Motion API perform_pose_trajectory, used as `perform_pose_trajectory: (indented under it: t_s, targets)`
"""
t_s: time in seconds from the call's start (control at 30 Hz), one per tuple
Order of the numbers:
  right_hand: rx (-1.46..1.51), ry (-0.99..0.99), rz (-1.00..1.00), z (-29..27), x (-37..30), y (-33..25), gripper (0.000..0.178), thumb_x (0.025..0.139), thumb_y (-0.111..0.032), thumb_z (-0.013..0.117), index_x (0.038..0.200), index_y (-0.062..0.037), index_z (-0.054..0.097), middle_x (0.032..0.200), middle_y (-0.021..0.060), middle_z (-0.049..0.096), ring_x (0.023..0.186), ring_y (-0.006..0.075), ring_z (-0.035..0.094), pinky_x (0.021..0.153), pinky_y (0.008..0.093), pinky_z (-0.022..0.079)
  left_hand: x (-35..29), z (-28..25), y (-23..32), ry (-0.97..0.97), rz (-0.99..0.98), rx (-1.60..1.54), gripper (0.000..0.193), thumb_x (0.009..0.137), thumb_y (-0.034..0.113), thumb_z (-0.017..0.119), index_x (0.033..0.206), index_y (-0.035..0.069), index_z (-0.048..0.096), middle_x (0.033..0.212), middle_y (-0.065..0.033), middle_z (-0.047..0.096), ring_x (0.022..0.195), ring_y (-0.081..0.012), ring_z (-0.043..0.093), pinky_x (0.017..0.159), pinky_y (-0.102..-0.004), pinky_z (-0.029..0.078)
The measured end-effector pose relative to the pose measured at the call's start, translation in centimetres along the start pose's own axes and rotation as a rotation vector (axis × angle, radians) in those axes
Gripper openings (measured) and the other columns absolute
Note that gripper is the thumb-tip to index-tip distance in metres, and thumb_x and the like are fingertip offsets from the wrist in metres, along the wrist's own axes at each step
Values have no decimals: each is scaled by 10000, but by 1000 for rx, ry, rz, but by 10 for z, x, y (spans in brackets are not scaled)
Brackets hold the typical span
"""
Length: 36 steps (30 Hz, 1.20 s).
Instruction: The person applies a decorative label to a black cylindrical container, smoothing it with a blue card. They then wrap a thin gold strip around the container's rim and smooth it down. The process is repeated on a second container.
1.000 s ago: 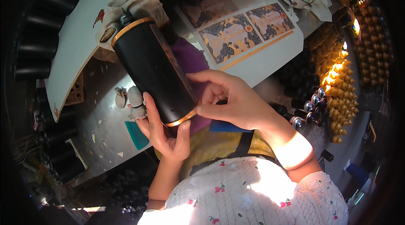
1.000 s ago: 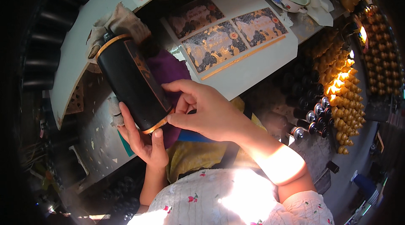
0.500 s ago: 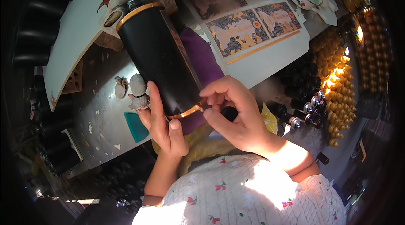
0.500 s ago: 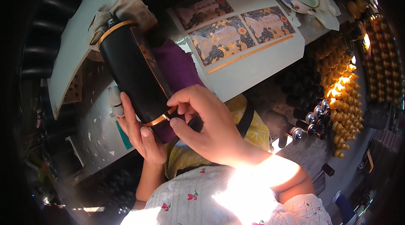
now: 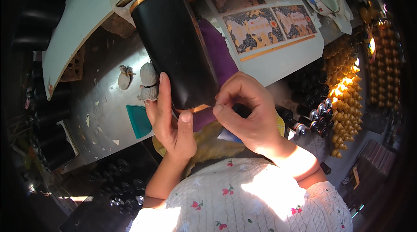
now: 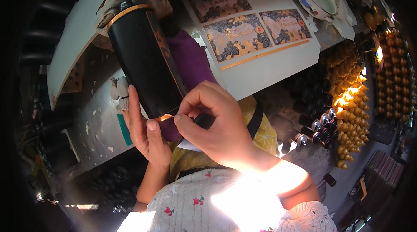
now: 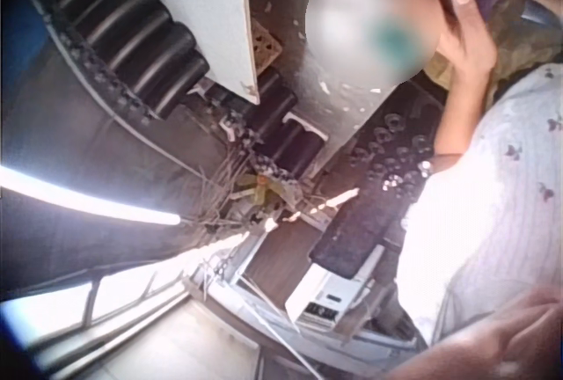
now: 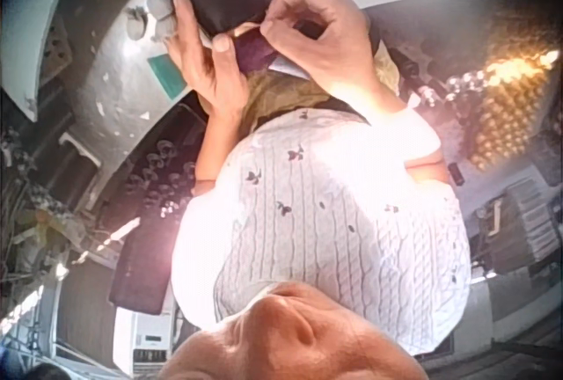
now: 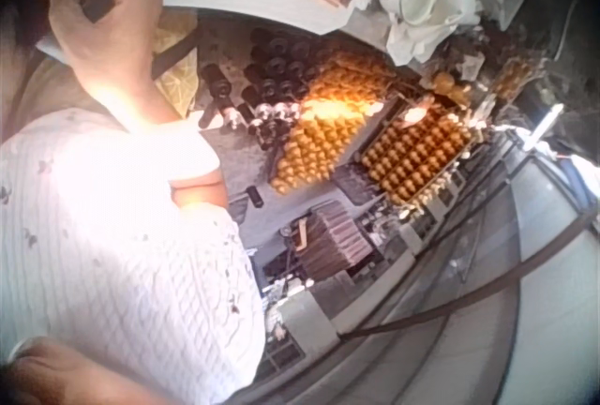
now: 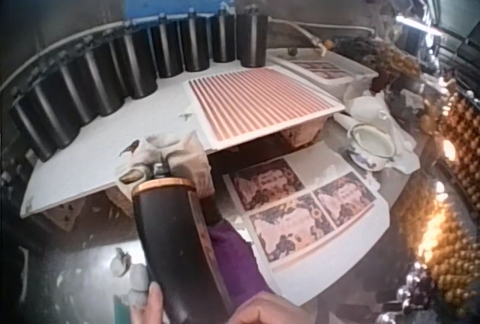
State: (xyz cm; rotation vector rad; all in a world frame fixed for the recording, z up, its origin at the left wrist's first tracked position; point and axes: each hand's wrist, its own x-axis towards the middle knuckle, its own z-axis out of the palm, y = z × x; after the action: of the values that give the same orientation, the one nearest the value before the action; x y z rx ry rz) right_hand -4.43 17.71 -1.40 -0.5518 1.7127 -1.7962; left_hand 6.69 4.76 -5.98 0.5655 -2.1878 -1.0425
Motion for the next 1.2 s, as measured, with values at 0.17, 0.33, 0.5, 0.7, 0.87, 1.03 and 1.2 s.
perform_pose_trajectory:
  t_s: [0.17, 0.33, 0.5, 0.7, 0.87, 1.03, 1.2]
  targets:
    - [38, 25, 73, -1, 1, 0, 111, 829, 24, 692, 837, 1, 584, 857, 52, 568, 765, 111, 594, 703, 246, 498, 1, 0, 4, 13, -37, -23, 679, 975, 388, 597, 1478, -38, 435, 1264, -104, 568, 800, -109, 353, 747, -253, 321]
    - [17, 44, 121, -1, 5, -2, 112, 824, 18, 691, 837, 7, 581, 837, 53, 578, 758, 116, 595, 692, 251, 492, 2, 7, -4, 75, 40, -106, 682, 938, 325, 668, 1475, -32, 444, 1269, -81, 564, 804, -91, 361, 708, -239, 305]
    - [-1, 51, 116, -2, 6, 1, 115, 816, 16, 688, 838, 7, 576, 834, 59, 575, 755, 125, 595, 684, 257, 484, 2, 2, 5, 19, -54, -168, 676, 883, 217, 715, 1447, -60, 466, 1374, -157, 476, 1149, -224, 415, 976, -324, 301]
    - [-15, 49, 77, -1, 5, 5, 133, 815, 19, 680, 859, -7, 558, 834, 50, 559, 761, 118, 581, 695, 253, 482, 0, 0, 7, -1, -109, -209, 679, 862, 181, 729, 1437, -73, 472, 1412, -199, 433, 1314, -294, 448, 1120, -368, 311]
    - [28, 127, 16, 1, 5, 10, 227, 807, -9, 727, 932, -31, 538, 866, 41, 534, 786, 116, 559, 723, 254, 476, 0, 0, 7, 9, -94, -141, 646, 896, 231, 688, 1432, -68, 483, 1367, -195, 494, 1244, -276, 477, 1069, -355, 347]
    - [-58, 91, -10, 7, 4, 11, 264, 811, -49, 766, 941, -40, 536, 880, 29, 532, 793, 113, 556, 736, 268, 474, 2, 3, 6, 35, -45, -62, 632, 978, 361, 583, 1447, -48, 475, 1232, -101, 558, 1030, -168, 486, 958, -299, 373]
    - [34, 106, 25, 2, 6, 14, 258, 805, -48, 767, 939, -37, 546, 906, 38, 556, 785, 123, 560, 734, 267, 474, 2, 5, 6, 55, -31, -102, 618, 934, 272, 620, 1440, -56, 481, 1333, -180, 541, 1130, -230, 503, 1017, -330, 365]
